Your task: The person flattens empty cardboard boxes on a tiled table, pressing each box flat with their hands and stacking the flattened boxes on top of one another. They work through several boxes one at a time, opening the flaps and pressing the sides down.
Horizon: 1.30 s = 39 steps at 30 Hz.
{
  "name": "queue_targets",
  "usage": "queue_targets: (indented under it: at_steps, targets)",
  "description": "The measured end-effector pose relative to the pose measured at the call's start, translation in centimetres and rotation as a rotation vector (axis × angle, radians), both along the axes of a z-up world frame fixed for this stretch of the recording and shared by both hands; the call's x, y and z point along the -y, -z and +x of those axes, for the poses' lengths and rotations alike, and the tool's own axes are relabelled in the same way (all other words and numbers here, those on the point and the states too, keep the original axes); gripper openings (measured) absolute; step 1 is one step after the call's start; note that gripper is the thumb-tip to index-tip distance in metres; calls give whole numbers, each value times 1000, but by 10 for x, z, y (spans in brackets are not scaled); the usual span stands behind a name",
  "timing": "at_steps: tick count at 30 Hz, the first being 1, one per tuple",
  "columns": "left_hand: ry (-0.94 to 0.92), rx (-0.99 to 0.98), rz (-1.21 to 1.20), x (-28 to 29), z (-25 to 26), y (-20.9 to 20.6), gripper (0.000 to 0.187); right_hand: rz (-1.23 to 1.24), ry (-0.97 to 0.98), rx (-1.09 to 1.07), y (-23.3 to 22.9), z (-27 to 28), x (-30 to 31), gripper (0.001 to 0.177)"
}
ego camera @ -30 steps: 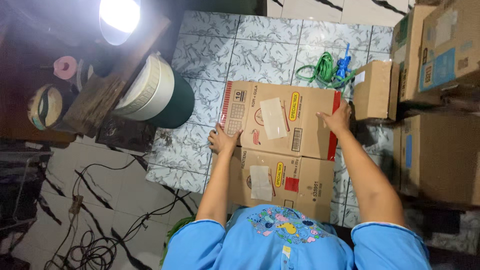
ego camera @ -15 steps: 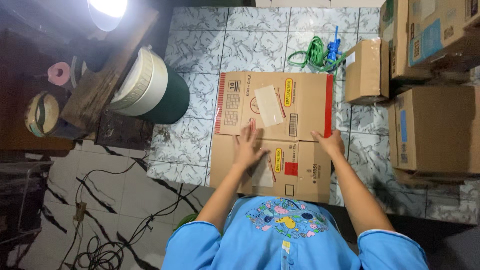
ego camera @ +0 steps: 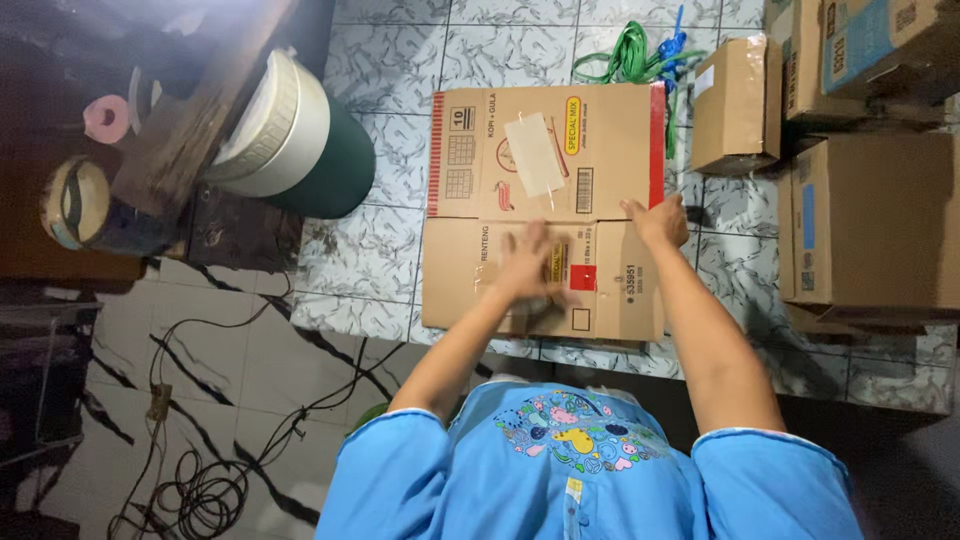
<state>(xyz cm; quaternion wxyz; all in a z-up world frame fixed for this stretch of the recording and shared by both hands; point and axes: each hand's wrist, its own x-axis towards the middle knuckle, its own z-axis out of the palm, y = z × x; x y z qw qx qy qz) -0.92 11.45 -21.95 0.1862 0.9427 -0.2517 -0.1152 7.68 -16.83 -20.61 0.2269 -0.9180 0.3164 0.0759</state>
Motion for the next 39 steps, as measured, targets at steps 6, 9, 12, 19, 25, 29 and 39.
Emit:
queue_targets:
  at_steps: [6,9,12,19,25,29,39]
  targets:
    - [134,-22,50,31,-73,-50,130,25,-65,38,-2,20,13,88]
    - [134,49,25,30,-78,-53,123,273,-51,87,12,18,30,76]
    - [163,110,-42,18,-77,-45,117,832,109,164,22,5,52,69]
    - [221,188,-60,-3,-88,-22,108,783,216,-159,21,-66,69,67]
    - [247,177,-72,0,-101,-7,105,643,164,-206,21,-95,41,68]
    - [259,215,-81,-2,-103,-1,100,710,250,-176,27,-95,42,64]
    - [252,330,-237,-11,-95,-31,94,1378,214,-70,19,-127,48,45]
